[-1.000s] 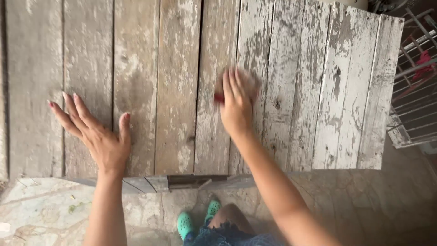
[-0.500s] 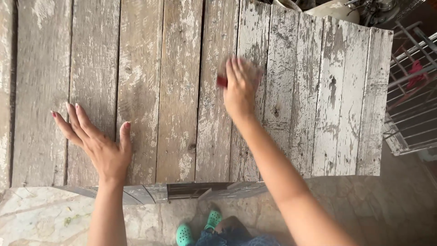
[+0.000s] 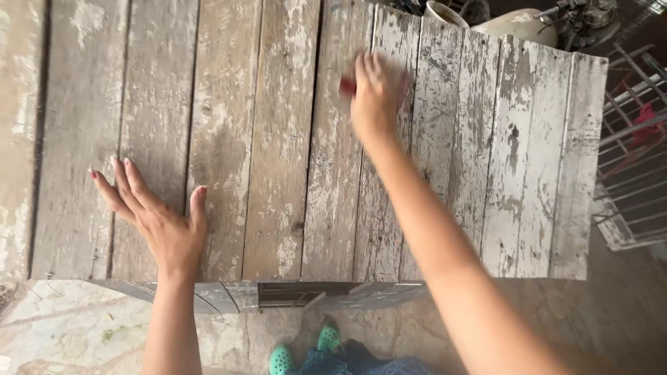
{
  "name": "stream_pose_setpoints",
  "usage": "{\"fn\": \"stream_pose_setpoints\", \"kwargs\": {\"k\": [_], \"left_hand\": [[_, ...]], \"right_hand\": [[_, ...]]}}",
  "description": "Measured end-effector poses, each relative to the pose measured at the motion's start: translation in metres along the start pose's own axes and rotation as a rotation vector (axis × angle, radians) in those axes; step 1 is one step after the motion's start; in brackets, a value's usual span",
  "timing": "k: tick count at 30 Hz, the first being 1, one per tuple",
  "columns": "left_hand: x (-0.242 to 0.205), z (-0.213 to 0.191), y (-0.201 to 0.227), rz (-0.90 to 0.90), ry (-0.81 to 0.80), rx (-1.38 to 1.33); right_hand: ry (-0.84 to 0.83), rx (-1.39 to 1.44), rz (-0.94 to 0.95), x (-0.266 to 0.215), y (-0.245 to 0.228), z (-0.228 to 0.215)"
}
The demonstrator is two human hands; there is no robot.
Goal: Sanding and wiping down the exterior of a weathered wooden structure
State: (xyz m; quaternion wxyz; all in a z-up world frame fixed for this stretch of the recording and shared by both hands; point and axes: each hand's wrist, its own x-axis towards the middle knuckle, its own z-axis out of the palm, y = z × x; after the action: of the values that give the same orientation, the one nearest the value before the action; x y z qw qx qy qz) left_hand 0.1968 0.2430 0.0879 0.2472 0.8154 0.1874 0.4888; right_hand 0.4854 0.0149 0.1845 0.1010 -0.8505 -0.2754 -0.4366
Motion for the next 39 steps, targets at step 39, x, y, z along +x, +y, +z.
{"fn": "stream_pose_setpoints", "kwargs": {"k": [39], "left_hand": [[0.000, -0.002, -0.002, 0.033, 0.043, -0.036]], "right_hand": [[-0.100, 0.082, 0.060, -0.091, -0.043, -0.059]]}}
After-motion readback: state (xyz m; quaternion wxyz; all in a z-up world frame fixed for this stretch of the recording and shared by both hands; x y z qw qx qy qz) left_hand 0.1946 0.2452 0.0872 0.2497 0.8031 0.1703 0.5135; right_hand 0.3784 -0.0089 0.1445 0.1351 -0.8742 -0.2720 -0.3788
